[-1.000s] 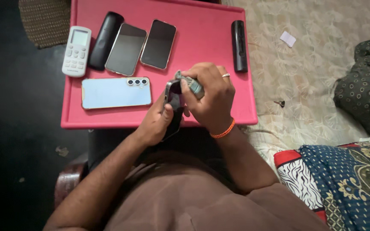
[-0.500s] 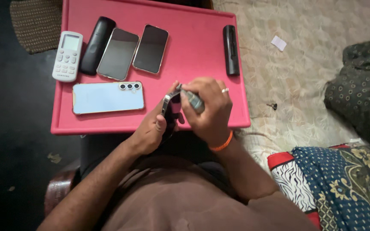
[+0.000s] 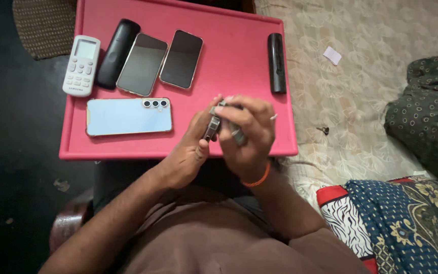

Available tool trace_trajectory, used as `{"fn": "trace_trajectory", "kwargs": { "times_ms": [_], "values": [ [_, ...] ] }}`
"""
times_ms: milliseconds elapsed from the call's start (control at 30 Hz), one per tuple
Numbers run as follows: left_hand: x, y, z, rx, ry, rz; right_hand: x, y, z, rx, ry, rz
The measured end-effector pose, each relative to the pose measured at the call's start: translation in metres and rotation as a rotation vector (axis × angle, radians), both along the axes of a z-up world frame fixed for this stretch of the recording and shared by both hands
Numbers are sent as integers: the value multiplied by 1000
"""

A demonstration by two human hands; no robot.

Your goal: The person wipes the screens and backs of several smartphones and a remote control using a cloth. They remove a phone case, clean the phone, and then clean the case separately before placing the items back on a pink tray.

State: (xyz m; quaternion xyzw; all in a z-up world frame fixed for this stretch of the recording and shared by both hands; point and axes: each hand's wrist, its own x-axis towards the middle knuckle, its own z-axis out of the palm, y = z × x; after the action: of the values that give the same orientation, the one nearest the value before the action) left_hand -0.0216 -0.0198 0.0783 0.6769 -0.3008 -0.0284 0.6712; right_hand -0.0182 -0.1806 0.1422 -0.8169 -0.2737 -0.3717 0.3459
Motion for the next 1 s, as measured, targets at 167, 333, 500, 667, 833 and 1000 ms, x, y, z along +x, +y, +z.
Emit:
{"fn": "trace_trajectory", "kwargs": {
  "times_ms": [167,333,500,667,833,1000],
  "values": [
    [-1,3,-4,-87,-14,-3,-20,15,-25,142,140,123],
    [6,4,0,-167,-3,-42,-12,6,-13,85,43,247],
    [10,-2,-7,-141,-10,5,20,-4,-11,-46,-63,33],
    [12,4,-11,-96,-3,19,-2,9,-40,69,64,79],
    [17,3,-13,-104,-52,-28,-4,2,-42,51,16,140],
    [18,-1,-11,-164,1,-65,14,-1,-28,101,55,-17]
  ]
}}
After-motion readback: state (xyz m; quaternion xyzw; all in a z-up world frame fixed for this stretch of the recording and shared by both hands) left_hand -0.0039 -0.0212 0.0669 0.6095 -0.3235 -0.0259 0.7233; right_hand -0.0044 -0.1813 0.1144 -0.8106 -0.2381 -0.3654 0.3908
